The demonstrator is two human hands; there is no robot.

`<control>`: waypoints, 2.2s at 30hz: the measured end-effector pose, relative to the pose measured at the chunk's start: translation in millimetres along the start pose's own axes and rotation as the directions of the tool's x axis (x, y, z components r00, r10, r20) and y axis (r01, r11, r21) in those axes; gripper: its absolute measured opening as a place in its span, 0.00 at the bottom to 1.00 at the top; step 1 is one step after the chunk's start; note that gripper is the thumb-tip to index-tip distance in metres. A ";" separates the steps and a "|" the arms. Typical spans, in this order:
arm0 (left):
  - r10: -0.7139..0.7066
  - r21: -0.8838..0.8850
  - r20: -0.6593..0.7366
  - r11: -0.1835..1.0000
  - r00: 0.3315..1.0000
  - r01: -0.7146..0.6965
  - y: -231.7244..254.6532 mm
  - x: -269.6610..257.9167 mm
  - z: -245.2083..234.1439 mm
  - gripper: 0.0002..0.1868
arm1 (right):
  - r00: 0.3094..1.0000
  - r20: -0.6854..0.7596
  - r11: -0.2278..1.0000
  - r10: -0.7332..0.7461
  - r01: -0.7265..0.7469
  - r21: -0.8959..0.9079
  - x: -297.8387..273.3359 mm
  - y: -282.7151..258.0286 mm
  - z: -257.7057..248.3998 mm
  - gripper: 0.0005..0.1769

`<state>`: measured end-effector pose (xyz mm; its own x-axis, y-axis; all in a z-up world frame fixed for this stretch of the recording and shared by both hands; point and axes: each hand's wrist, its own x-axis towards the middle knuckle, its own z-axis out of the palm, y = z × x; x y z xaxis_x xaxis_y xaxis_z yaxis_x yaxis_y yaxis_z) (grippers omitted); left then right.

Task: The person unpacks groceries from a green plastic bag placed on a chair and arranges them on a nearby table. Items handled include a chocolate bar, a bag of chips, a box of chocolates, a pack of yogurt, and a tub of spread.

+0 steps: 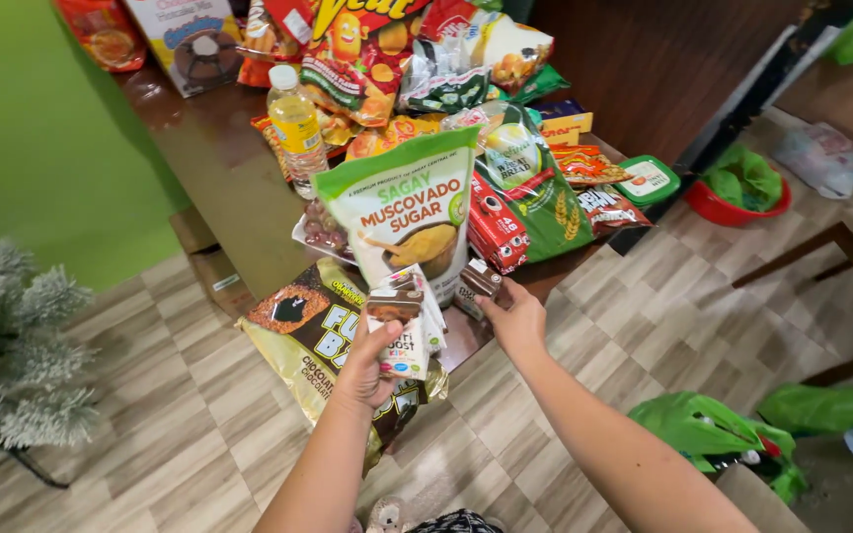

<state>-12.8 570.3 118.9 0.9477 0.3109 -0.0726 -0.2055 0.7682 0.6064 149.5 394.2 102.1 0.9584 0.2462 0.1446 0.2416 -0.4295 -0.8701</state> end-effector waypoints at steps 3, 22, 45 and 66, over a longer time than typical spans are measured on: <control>-0.005 0.110 -0.036 0.994 0.999 0.009 1.4 4.3 11.5 0.47 | 0.992 0.069 0.990 0.102 -0.108 0.093 8.6 0.9 -0.9 0.21; 0.105 0.746 0.344 0.573 0.933 -0.340 -37.5 24.6 42.3 0.49 | 0.768 0.583 0.850 -0.263 -0.101 0.516 -54.0 20.5 -15.2 0.46; -0.395 0.706 0.202 0.693 0.896 0.146 -25.9 63.5 24.4 0.62 | 0.960 0.273 0.756 -0.067 -0.130 0.642 -74.3 32.0 37.1 0.71; 0.074 0.907 0.397 -0.185 0.915 -0.379 -5.8 20.3 44.0 0.40 | 0.998 0.059 0.720 -0.018 -0.027 0.693 -30.4 100.6 37.4 0.53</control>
<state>18.4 547.6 148.8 0.9487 0.1192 0.2930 -0.0991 -0.7676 0.6332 139.0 376.0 -7.5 0.9432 0.3045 0.1327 0.0422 0.2864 -0.9572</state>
